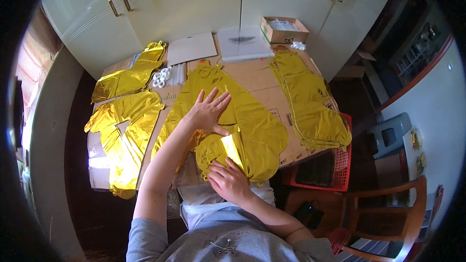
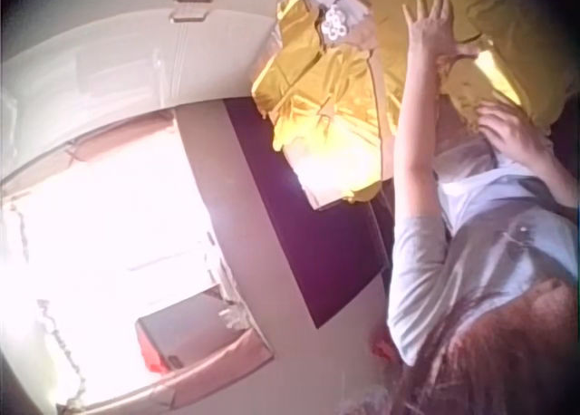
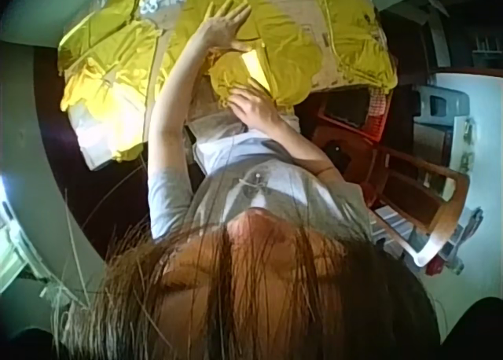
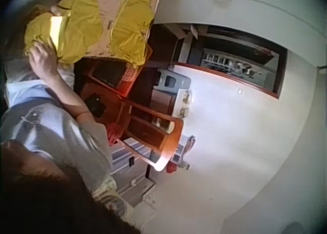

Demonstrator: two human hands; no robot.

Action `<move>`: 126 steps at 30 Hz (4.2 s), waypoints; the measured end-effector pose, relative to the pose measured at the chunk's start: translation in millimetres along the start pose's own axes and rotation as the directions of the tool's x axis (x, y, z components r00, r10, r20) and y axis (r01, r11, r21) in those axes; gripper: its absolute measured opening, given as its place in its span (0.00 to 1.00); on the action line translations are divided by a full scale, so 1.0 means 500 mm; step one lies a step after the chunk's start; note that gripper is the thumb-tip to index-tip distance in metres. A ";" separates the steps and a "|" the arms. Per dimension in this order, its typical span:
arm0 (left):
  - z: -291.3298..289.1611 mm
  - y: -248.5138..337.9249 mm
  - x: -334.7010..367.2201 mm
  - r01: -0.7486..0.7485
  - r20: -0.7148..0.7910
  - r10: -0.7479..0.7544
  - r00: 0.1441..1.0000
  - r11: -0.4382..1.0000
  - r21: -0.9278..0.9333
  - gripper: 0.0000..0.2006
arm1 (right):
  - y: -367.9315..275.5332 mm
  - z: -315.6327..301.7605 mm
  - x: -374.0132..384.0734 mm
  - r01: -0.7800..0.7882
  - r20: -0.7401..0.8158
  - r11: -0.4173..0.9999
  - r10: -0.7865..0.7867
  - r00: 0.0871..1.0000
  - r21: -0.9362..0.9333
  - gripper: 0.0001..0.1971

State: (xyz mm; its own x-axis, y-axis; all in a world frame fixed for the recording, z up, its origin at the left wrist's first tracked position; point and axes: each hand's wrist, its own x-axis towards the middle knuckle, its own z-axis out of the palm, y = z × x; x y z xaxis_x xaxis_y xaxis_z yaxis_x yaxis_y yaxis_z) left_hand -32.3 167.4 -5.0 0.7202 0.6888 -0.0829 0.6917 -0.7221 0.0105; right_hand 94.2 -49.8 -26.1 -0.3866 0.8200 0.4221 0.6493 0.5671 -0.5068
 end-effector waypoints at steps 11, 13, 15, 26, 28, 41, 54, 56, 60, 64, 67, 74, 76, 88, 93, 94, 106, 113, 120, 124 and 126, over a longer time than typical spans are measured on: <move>0.001 0.001 -0.004 0.003 0.002 -0.003 1.000 1.000 -0.002 0.69 | 0.022 -0.056 0.012 0.014 -0.089 0.999 -0.011 0.996 0.032 0.08; 0.003 -0.001 -0.004 0.002 -0.007 -0.002 1.000 1.000 -0.001 0.68 | 0.064 -0.090 0.021 -0.004 -0.123 0.992 -0.011 0.992 -0.124 0.11; 0.004 -0.001 -0.005 0.003 -0.010 -0.003 1.000 1.000 0.000 0.68 | 0.105 -0.108 0.020 -0.045 -0.084 0.980 0.029 0.996 -0.194 0.13; -0.001 0.001 -0.003 0.007 -0.004 -0.007 1.000 0.999 -0.042 0.65 | 0.130 -0.109 0.016 0.033 0.223 0.983 0.009 0.975 -0.182 0.25; 0.000 0.000 -0.003 0.006 -0.004 -0.007 1.000 0.999 -0.039 0.66 | 0.135 -0.106 0.015 0.042 0.247 0.984 0.003 0.969 -0.175 0.24; -0.004 0.000 -0.007 -0.012 0.006 0.012 1.000 1.000 0.001 0.68 | 0.138 -0.134 0.042 0.106 0.341 0.956 -0.007 0.940 -0.272 0.22; -0.032 0.012 -0.005 -0.016 0.078 0.010 0.997 0.998 0.068 0.65 | 0.197 -0.135 0.057 0.154 0.435 0.951 -0.024 0.900 -0.268 0.33; -0.043 0.013 -0.009 -0.069 0.050 0.064 0.997 0.990 0.121 0.63 | 0.198 -0.134 0.056 0.155 0.460 0.950 -0.013 0.888 -0.272 0.34; -0.040 0.012 0.001 -0.167 0.075 0.163 0.984 0.985 0.051 0.59 | 0.200 -0.135 0.057 0.168 0.483 0.942 -0.007 0.876 -0.290 0.37; -0.006 0.010 0.002 -0.182 0.088 0.184 0.979 0.983 -0.030 0.57 | 0.194 -0.142 0.061 0.166 0.506 0.941 0.006 0.863 -0.294 0.41; -0.006 0.023 -0.007 -0.161 0.086 0.162 0.983 0.987 -0.022 0.59 | 0.188 -0.151 0.063 0.163 0.528 0.942 0.018 0.849 -0.294 0.46; -0.019 0.035 -0.022 -0.146 0.060 0.148 0.987 0.989 -0.039 0.67 | 0.180 -0.162 0.070 0.215 0.611 0.926 0.020 0.791 -0.309 0.59; -0.025 0.038 -0.023 -0.150 0.063 0.150 0.987 0.989 -0.009 0.68 | 0.181 -0.158 0.068 0.218 0.601 0.919 0.025 0.799 -0.327 0.62; -0.005 0.034 -0.023 -0.158 0.001 0.158 0.987 0.987 -0.016 0.70 | 0.145 -0.120 -0.196 -0.434 -0.527 0.873 0.482 0.701 0.221 0.23; 0.002 0.032 -0.022 -0.155 0.009 0.155 0.988 0.988 -0.021 0.71 | 0.101 -0.077 -0.217 -0.505 0.243 0.076 0.810 0.534 0.859 0.06; -0.004 0.031 -0.022 -0.152 0.017 0.152 0.988 0.988 -0.019 0.71 | 0.097 -0.074 -0.205 -0.487 0.241 0.071 0.802 0.547 0.871 0.06; 0.002 0.029 -0.020 -0.161 -0.005 0.161 0.987 0.987 -0.001 0.70 | 0.059 -0.054 -0.178 -0.331 0.102 0.039 0.913 0.396 0.943 0.15; -0.003 0.032 -0.022 -0.153 0.016 0.152 0.988 0.988 0.021 0.70 | 0.036 -0.077 -0.144 -0.301 -0.309 0.735 0.568 0.763 0.607 0.11; 0.000 0.031 -0.017 -0.164 0.005 0.164 0.987 0.987 -0.002 0.69 | 0.036 -0.084 -0.092 -0.036 -0.132 0.996 0.046 0.990 0.080 0.10; -0.001 0.030 -0.019 -0.157 0.010 0.157 0.988 0.987 0.015 0.67 | 0.042 -0.077 -0.078 0.072 -0.029 0.997 -0.073 0.997 -0.025 0.08; 0.000 0.030 -0.019 -0.156 0.008 0.156 0.988 0.988 0.007 0.67 | 0.036 -0.087 -0.076 0.075 -0.019 0.997 -0.075 0.997 -0.015 0.07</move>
State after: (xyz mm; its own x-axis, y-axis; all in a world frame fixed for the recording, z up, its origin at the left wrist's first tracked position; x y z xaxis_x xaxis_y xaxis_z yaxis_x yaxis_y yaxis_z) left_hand -28.7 150.1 -3.9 0.8188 0.5672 -0.0885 0.5706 -0.8211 0.0166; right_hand 149.1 -74.0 -18.3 -0.4222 0.7733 0.4730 0.6285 0.6257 -0.4620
